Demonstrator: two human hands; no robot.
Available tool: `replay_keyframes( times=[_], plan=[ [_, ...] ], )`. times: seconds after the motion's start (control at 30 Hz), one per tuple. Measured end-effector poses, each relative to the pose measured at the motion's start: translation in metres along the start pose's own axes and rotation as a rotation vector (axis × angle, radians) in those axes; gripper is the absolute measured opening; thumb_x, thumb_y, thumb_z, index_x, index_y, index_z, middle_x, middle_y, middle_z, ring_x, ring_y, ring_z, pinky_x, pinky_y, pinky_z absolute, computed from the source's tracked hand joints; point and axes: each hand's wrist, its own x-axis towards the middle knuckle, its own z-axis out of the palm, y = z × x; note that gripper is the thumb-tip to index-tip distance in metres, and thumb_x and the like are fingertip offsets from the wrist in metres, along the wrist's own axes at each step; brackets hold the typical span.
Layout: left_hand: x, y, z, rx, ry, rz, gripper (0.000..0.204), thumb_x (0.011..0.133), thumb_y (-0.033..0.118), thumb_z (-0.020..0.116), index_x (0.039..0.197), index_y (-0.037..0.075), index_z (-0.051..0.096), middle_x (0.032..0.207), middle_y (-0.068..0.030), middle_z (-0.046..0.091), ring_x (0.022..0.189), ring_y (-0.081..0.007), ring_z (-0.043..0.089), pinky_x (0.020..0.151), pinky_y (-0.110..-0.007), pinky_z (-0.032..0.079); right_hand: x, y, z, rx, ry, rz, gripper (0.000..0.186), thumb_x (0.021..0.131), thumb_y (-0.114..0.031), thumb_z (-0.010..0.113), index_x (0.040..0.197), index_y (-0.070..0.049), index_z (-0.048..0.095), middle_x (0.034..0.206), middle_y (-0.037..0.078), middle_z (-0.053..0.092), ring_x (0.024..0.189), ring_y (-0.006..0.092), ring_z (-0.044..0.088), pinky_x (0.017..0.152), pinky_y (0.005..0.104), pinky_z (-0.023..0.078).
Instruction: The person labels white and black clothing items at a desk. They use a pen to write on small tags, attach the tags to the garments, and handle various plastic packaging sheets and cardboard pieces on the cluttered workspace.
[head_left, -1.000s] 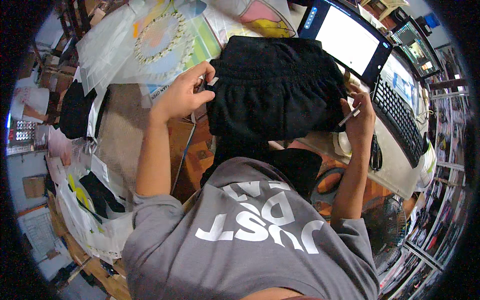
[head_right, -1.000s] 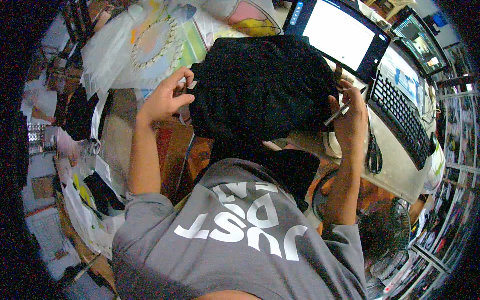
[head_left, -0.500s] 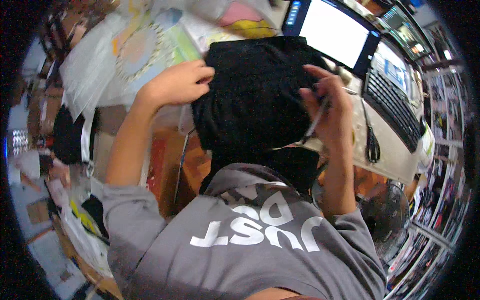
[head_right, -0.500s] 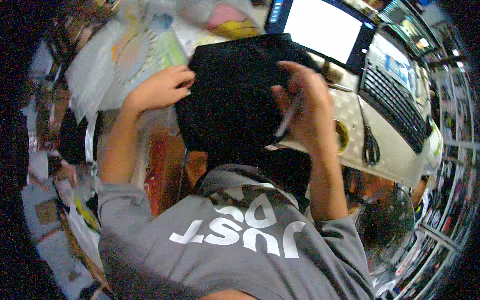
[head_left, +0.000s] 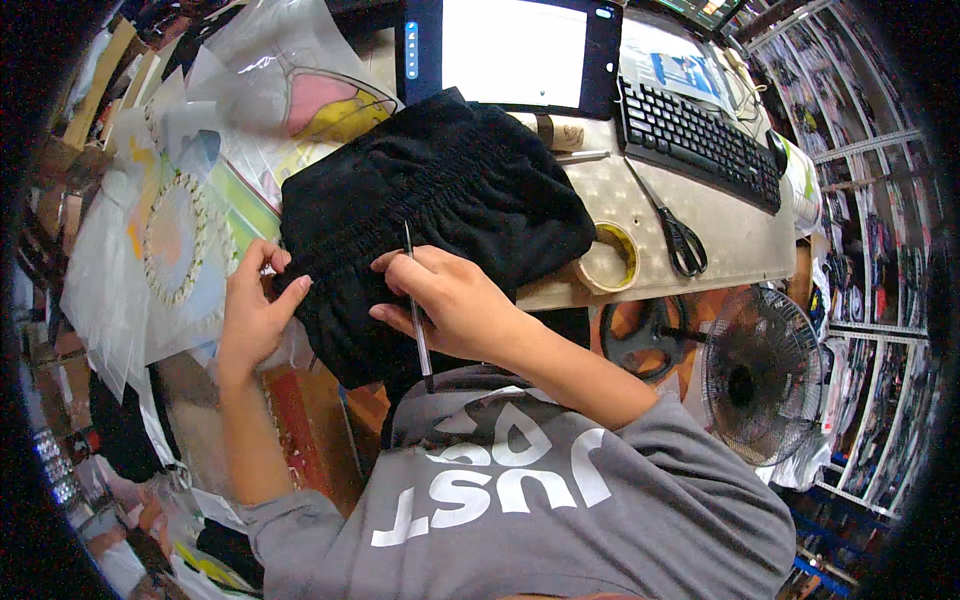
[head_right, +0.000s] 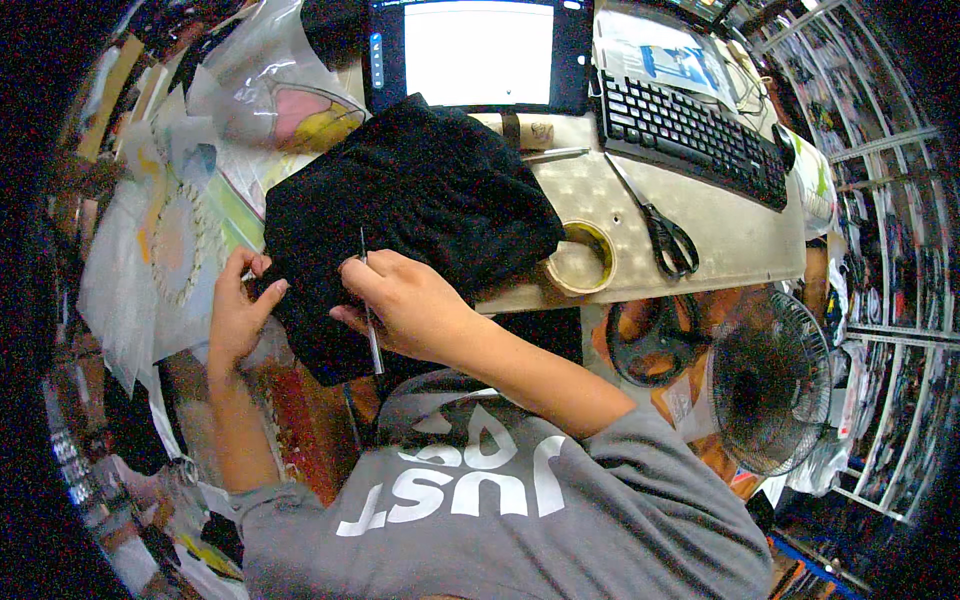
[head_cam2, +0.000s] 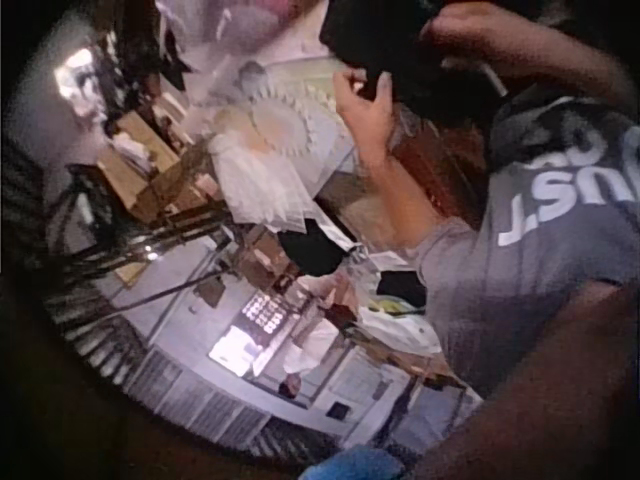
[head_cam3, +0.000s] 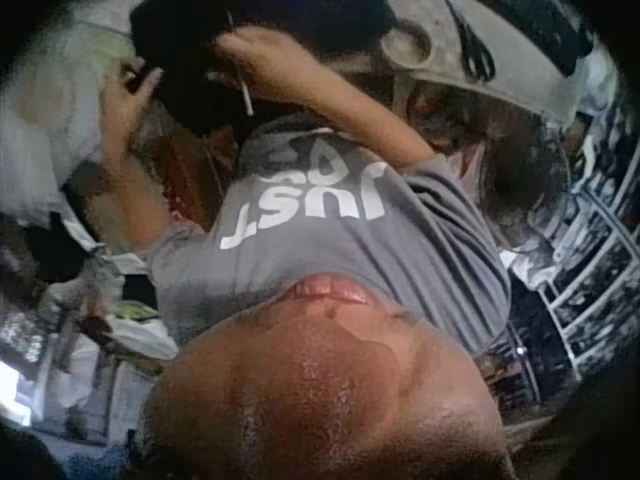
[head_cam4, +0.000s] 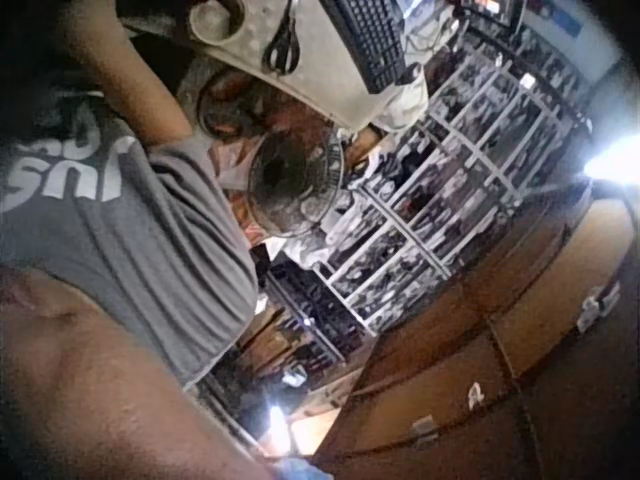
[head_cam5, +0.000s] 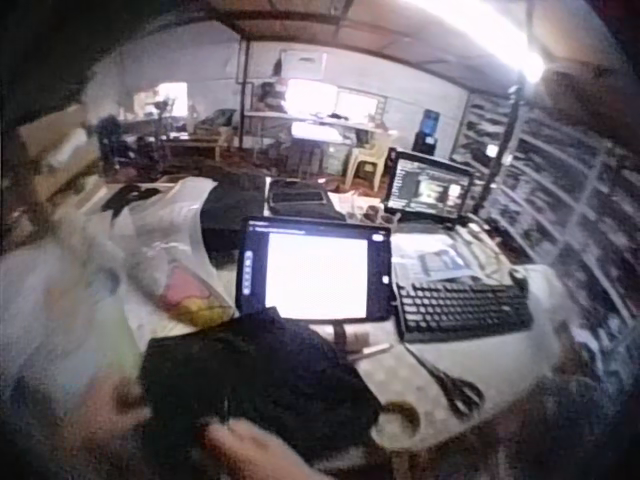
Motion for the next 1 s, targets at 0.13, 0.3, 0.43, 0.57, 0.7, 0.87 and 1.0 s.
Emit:
replay_keyframes(
  times=[0.13,0.3,0.43,0.57,0.7,0.87,1.0],
  plan=[
    [-0.015,-0.012,0.020,-0.262,0.111,0.032,0.037,0.078,-0.003,0.065,0.107,0.006,0.043,0.095,-0.0057,0.052,0.083,-0.0112,0.050,0.073,-0.024,0.043,0.014,-0.014,-0.008,0.021,0.067,-0.013,0.034,0.081,-0.024,0.069,0.103,-0.001,0.055,0.082,0.012,0.057,0.076,0.0301,0.058,0.066,0.0375,0.048],
    [-0.029,-0.015,0.053,-0.594,0.241,-0.084,0.043,0.080,0.000,0.065,0.114,0.003,0.039,0.095,-0.0097,0.056,0.090,-0.0132,0.054,0.080,-0.026,0.045,0.040,-0.045,0.023,0.701,0.252,-0.087,0.046,0.096,-0.043,0.043,0.104,0.000,0.058,0.093,0.014,0.058,0.081,0.0248,0.058,0.074,0.0334,0.046],
    [-0.032,-0.010,0.055,-0.700,0.267,-0.092,0.037,0.082,-0.004,0.061,0.113,0.002,0.042,0.102,-0.0110,0.058,0.096,-0.0142,0.055,0.082,-0.025,0.044,0.048,-0.022,0.059,0.675,0.342,-0.120,0.043,0.099,-0.034,0.035,0.102,0.000,0.061,0.093,0.015,0.059,0.081,0.0247,0.057,0.075,0.0325,0.046],
    [-0.027,0.006,0.049,-0.526,0.295,-0.216,0.030,0.079,-0.011,0.059,0.105,0.000,0.050,0.098,-0.0088,0.061,0.088,-0.0120,0.057,0.077,-0.023,0.045,0.046,-0.012,0.066,0.625,0.379,-0.067,0.025,0.094,-0.016,0.045,0.099,0.001,0.062,0.091,0.016,0.062,0.080,0.0248,0.059,0.073,0.0322,0.048],
    [-0.023,-0.002,0.038,-0.334,0.156,-0.092,0.028,0.081,-0.006,0.062,0.106,0.000,0.050,0.093,-0.0075,0.061,0.084,-0.0099,0.057,0.072,-0.022,0.045,0.044,-0.008,0.057,0.468,0.341,-0.031,0.013,0.085,-0.012,0.062,0.091,0.000,0.062,0.084,0.013,0.061,0.076,0.0247,0.062,0.067,0.0316,0.049],
    [-0.021,-0.022,0.032,-0.586,0.050,-0.141,0.027,0.084,0.000,0.064,0.107,-0.001,0.049,0.091,-0.0061,0.060,0.084,-0.0094,0.056,0.071,-0.021,0.045,0.045,-0.004,0.062,0.293,0.247,-0.005,0.017,0.078,-0.014,0.072,0.082,-0.002,0.061,0.077,0.012,0.061,0.066,0.0244,0.062,0.057,0.0308,0.049],
    [-0.020,-0.017,0.032,-0.558,0.080,-0.101,0.029,0.084,0.002,0.065,0.108,0.001,0.049,0.088,-0.0044,0.057,0.084,-0.0086,0.055,0.073,-0.021,0.045,0.051,-0.005,0.060,0.325,0.317,0.105,0.023,0.082,-0.018,0.069,0.070,-0.003,0.057,0.063,0.015,0.058,0.052,0.0289,0.058,0.047,0.0349,0.044]
  ],
)
